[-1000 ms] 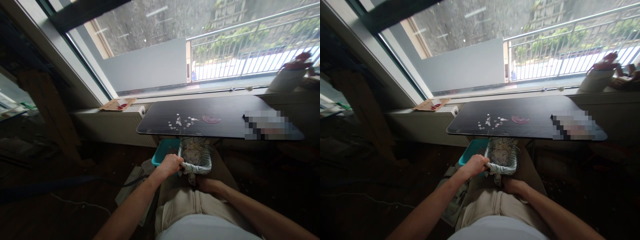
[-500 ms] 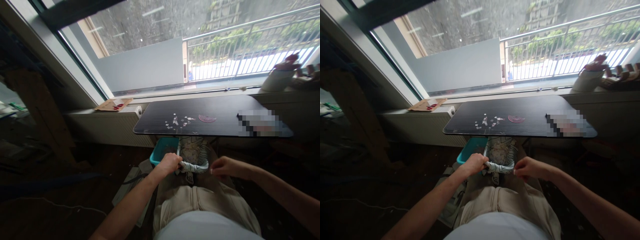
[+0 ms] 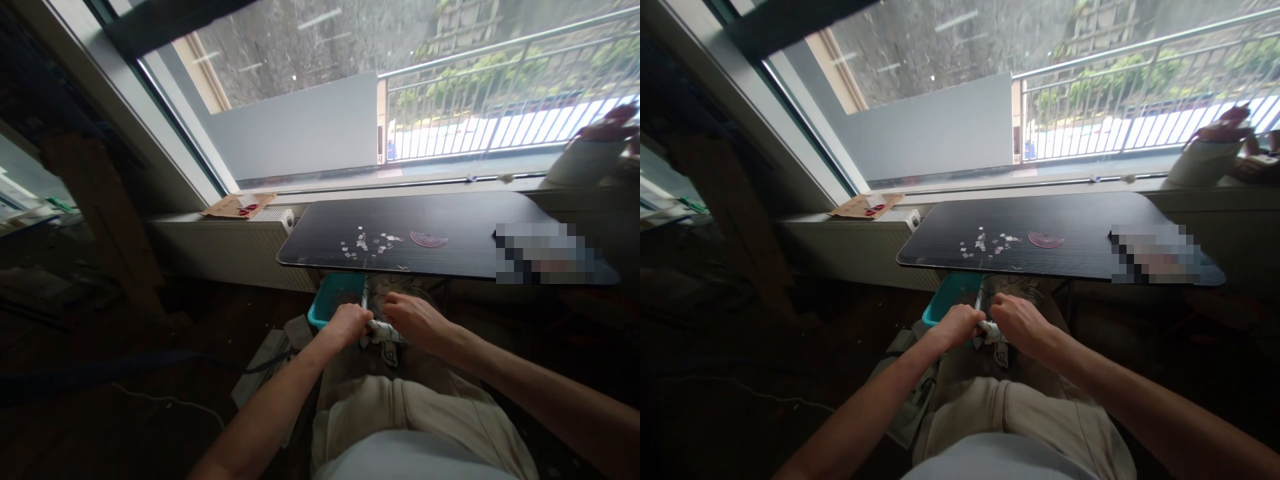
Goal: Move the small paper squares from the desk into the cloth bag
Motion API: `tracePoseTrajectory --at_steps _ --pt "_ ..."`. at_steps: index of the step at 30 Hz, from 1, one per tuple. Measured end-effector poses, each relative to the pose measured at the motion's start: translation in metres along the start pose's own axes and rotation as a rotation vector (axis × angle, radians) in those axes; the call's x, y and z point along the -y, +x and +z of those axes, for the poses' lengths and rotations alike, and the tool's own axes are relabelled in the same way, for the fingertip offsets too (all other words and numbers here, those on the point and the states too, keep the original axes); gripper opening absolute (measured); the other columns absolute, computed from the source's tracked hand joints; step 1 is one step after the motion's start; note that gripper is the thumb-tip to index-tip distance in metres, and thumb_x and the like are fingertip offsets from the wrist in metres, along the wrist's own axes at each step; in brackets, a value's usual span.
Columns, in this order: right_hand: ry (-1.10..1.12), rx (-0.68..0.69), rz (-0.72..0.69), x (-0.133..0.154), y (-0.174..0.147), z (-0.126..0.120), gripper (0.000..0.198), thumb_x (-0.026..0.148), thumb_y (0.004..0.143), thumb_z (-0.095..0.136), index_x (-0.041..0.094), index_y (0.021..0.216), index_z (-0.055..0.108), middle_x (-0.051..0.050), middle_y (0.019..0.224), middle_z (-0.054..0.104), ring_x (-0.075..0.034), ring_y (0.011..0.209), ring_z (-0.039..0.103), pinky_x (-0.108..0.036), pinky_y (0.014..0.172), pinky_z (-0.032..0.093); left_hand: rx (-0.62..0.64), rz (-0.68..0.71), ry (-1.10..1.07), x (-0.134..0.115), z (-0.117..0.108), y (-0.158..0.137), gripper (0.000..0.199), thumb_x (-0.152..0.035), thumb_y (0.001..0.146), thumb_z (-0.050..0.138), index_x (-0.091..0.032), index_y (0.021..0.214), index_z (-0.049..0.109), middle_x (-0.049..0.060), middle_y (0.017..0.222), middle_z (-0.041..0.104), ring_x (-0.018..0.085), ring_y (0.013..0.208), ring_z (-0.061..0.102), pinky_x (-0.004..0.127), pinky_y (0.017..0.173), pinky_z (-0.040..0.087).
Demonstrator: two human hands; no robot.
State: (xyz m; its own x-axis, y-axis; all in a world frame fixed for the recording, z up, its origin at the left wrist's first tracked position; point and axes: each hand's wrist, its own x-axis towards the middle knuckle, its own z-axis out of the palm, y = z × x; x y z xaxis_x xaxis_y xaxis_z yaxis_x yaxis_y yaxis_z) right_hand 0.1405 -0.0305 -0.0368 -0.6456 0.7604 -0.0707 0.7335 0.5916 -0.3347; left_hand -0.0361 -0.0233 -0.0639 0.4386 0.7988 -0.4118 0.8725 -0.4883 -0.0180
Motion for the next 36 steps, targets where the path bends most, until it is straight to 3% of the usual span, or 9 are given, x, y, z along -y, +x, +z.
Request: tracePoseTrajectory --at_steps 3,6,12,16,20,25,30,34,36 --pt "0.166 0.057 -0.105 0.009 -0.014 0.020 0.025 0.014 0.087 0.044 0.016 0.081 0.068 -0.008 0.089 0.066 -0.014 0.075 0.059 -0.024 0.069 0.040 0.005 0.010 -0.015 -0.004 0.000 0.003 0.023 -0.032 0.094 0.057 -0.015 0.110 0.061 0.008 0.110 0.061 0.021 0.097 0.060 0.041 0.083 0.051" --pt "0.269 0.142 -0.153 0.017 -0.021 0.059 0.024 0.007 0.079 0.048 0.016 0.079 0.069 -0.006 0.086 0.067 -0.015 0.078 0.059 -0.025 0.070 0.041 0.004 0.024 -0.025 -0.010 0.000 0.001 0.022 -0.033 0.094 0.057 -0.015 0.107 0.062 0.007 0.107 0.062 0.021 0.096 0.061 0.041 0.083 0.051" --pt "0.294 0.172 -0.042 0.026 -0.021 0.126 0.029 0.008 0.071 0.055 0.011 0.098 0.067 -0.015 0.104 0.064 -0.025 0.094 0.059 -0.032 0.079 0.045 -0.009 0.045 -0.023 -0.017 0.001 -0.008 0.022 -0.032 0.095 0.056 -0.015 0.108 0.061 0.008 0.108 0.062 0.021 0.097 0.060 0.042 0.084 0.050" --pt "0.312 0.152 0.013 0.032 -0.020 0.137 0.022 0.008 0.076 0.049 0.017 0.083 0.068 -0.009 0.092 0.066 -0.023 0.086 0.060 -0.031 0.076 0.045 -0.018 0.029 -0.025 -0.018 0.001 -0.015 0.025 -0.033 0.094 0.056 -0.016 0.113 0.060 0.009 0.114 0.059 0.022 0.098 0.059 0.042 0.084 0.051" --pt "0.356 0.140 0.013 0.033 -0.028 0.119 0.019 0.009 0.072 0.052 0.018 0.072 0.069 -0.005 0.075 0.068 -0.019 0.073 0.061 -0.028 0.065 0.044 -0.024 0.013 -0.025 -0.021 0.002 -0.027 0.026 -0.032 0.095 0.056 -0.016 0.115 0.058 0.009 0.116 0.058 0.022 0.099 0.059 0.042 0.084 0.051" --pt "0.425 0.142 -0.009 0.031 -0.039 0.066 0.021 0.013 0.074 0.052 0.016 0.082 0.072 0.000 0.060 0.067 -0.013 0.054 0.059 -0.022 0.052 0.043 -0.029 0.006 -0.027 -0.027 0.004 -0.040 0.027 -0.032 0.094 0.056 -0.017 0.117 0.058 0.009 0.117 0.057 0.022 0.099 0.059 0.042 0.083 0.051" --pt "0.296 -0.025 0.050 0.021 -0.030 0.014 0.026 0.020 0.082 0.048 0.014 0.093 0.071 -0.005 0.074 0.070 -0.015 0.070 0.064 -0.023 0.062 0.045 -0.047 -0.001 -0.030 -0.034 0.008 -0.047 0.028 -0.033 0.095 0.056 -0.017 0.118 0.057 0.009 0.118 0.057 0.023 0.100 0.059 0.042 0.084 0.051" --pt "0.097 -0.110 0.136 0.014 -0.028 -0.008 0.016 0.013 0.074 0.058 0.014 0.082 0.071 -0.011 0.083 0.070 -0.023 0.084 0.064 -0.029 0.073 0.043 -0.070 -0.012 -0.042 -0.040 0.010 -0.050 0.028 -0.032 0.094 0.056 -0.017 0.118 0.057 0.009 0.119 0.057 0.023 0.100 0.058 0.042 0.084 0.051" --pt "0.035 -0.139 0.153 0.013 -0.038 -0.014 0.015 0.019 0.078 0.057 0.014 0.082 0.071 -0.014 0.092 0.068 -0.025 0.088 0.062 -0.031 0.075 0.042 -0.081 -0.021 -0.055 -0.042 0.010 -0.050 0.028 -0.033 0.094 0.056 -0.017 0.118 0.057 0.009 0.119 0.057 0.023 0.100 0.059 0.042 0.084 0.051"
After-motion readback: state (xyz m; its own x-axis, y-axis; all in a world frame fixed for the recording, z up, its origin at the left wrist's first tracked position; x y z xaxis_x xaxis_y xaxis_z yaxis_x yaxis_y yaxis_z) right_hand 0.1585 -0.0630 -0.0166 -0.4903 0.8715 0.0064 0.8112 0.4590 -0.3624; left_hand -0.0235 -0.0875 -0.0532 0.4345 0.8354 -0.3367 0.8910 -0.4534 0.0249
